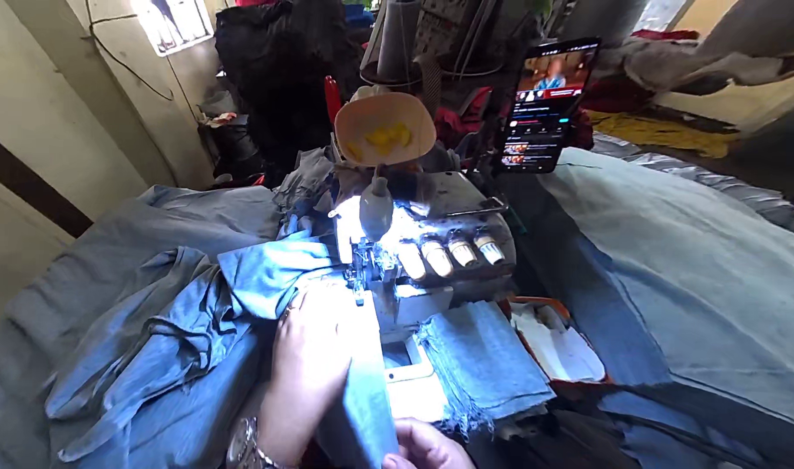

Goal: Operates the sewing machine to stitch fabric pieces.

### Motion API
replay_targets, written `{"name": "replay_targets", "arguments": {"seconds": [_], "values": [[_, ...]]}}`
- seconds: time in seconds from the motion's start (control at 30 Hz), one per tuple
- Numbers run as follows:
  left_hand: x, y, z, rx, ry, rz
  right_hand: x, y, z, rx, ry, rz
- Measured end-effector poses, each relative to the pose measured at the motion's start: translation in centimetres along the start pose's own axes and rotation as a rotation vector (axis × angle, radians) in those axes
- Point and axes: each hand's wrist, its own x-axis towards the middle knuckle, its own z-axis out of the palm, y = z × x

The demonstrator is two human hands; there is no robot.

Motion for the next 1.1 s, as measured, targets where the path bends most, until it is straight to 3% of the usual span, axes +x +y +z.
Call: {"name": "replay_targets", "arguments": {"seconds": [0.2,0.33,0.53,0.7,0.8,0.93,1.0,1.1], "values": [[5.5,-1.9,0.8,0.016,0.065,0.126,5.1,-3.4,0.3,-0.094,0.124,-0.132],[9.0,-2.6,0.5,0.002,-0.034,0.072,8.9,-3.8,-0.2,-0.344,0.195,-0.333],[13.3,-3.6,-1.0,-0.017,-0.089,0.156,10.7,-4.8,0.0,-0.69,0.278,-0.39],[16.3,-6.4,-1.2,0.086,0.125,0.172,10.1,-6.0,-0.2,-0.649,0.203,-0.341],[13.3,-7.4,-4.8,-0.044,0.373,0.17,9.8,-6.3,-0.6,-0.586,0.198,-0.341],[5.7,-8.0,-7.9,-0.212,0.684,0.247,10.4,-6.9,0.2,-0.54,0.255,-0.426],[0.8,-7.2,-8.5,-0.311,0.688,0.275,10.9,-7.0,0.9,-0.506,0.215,-0.464],[-5.3,-4.4,-9.1,-0.423,0.521,0.274,11.1,-6.7,1.8,-0.534,0.081,-0.511]]}}
